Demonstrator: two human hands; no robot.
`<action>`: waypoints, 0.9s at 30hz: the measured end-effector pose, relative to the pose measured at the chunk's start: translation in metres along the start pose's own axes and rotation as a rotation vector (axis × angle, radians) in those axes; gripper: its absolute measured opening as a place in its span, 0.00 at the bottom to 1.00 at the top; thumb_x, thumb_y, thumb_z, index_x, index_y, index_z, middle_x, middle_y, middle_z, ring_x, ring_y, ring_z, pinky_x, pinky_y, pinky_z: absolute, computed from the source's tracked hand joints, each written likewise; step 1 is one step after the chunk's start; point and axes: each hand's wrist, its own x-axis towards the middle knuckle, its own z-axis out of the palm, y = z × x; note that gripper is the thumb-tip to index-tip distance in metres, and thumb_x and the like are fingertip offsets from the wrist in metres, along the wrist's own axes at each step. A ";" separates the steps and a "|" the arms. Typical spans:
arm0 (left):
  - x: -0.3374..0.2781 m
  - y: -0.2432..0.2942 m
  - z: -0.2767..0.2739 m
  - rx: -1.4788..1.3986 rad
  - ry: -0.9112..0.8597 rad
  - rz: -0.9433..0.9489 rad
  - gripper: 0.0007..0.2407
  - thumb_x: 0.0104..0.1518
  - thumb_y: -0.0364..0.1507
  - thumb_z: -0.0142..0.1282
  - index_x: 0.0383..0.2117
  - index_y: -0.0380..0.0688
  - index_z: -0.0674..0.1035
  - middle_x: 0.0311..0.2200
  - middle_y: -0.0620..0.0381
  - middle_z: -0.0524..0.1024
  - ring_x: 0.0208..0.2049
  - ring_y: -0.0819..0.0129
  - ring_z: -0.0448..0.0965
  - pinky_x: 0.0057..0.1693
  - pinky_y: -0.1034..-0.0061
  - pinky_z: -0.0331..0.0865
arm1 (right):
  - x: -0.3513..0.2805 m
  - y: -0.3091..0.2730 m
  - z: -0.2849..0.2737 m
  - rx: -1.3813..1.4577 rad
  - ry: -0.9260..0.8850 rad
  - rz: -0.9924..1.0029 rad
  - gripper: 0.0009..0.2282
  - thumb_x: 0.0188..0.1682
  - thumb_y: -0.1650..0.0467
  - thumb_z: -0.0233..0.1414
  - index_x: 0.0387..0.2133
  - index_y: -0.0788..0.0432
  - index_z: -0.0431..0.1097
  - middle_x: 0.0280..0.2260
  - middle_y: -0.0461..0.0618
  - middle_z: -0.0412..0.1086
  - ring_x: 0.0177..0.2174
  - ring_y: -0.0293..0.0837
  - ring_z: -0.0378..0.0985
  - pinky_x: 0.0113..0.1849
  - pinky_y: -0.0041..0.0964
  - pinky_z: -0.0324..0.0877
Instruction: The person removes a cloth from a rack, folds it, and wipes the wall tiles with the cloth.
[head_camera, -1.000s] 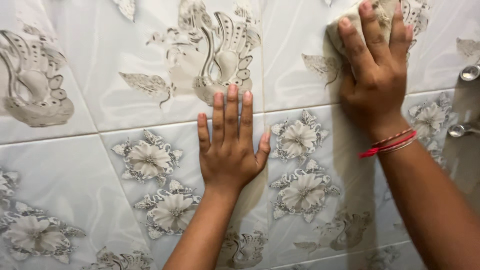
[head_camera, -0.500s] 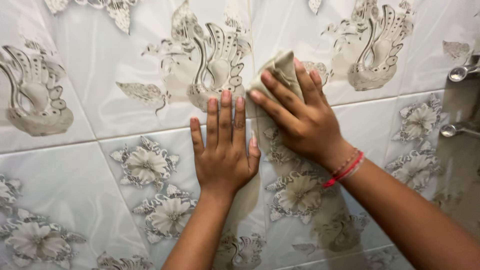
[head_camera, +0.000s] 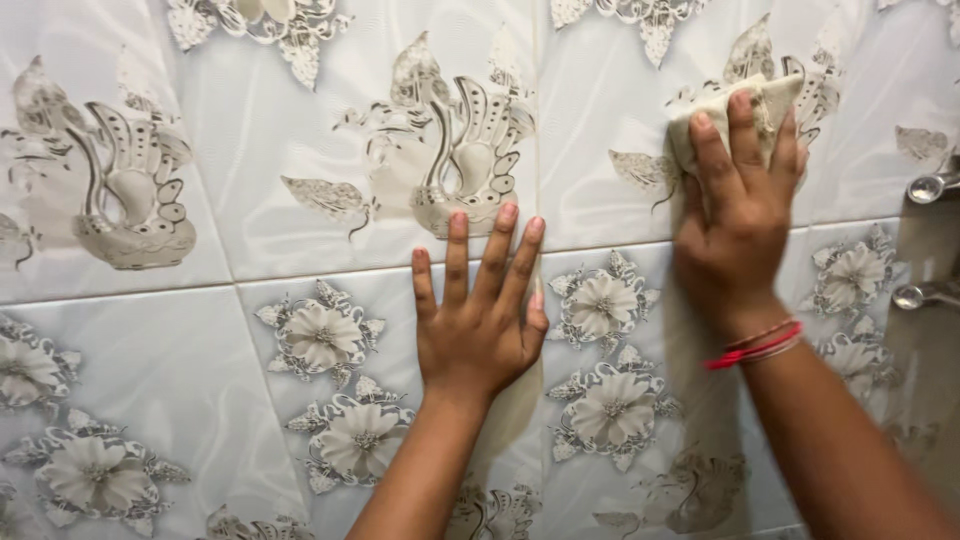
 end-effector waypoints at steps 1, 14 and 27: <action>0.000 0.000 0.000 -0.004 0.004 -0.004 0.26 0.64 0.41 0.40 0.72 0.64 0.63 0.73 0.65 0.56 0.74 0.55 0.50 0.74 0.49 0.34 | 0.002 -0.015 0.005 0.047 0.039 0.051 0.21 0.64 0.73 0.45 0.70 0.44 0.59 0.72 0.47 0.54 0.72 0.65 0.46 0.72 0.58 0.39; -0.001 -0.001 -0.003 -0.026 -0.027 -0.015 0.26 0.64 0.39 0.41 0.72 0.63 0.63 0.73 0.66 0.56 0.74 0.57 0.49 0.74 0.50 0.33 | -0.031 -0.037 -0.009 0.016 -0.164 -0.443 0.19 0.57 0.65 0.51 0.63 0.43 0.66 0.67 0.48 0.59 0.67 0.60 0.54 0.67 0.57 0.41; -0.003 0.000 0.001 -0.012 -0.005 -0.022 0.23 0.68 0.41 0.38 0.72 0.63 0.64 0.73 0.66 0.57 0.73 0.57 0.51 0.74 0.51 0.34 | 0.014 -0.010 -0.007 0.030 0.021 0.010 0.17 0.65 0.73 0.48 0.66 0.47 0.62 0.68 0.47 0.58 0.70 0.51 0.58 0.71 0.56 0.45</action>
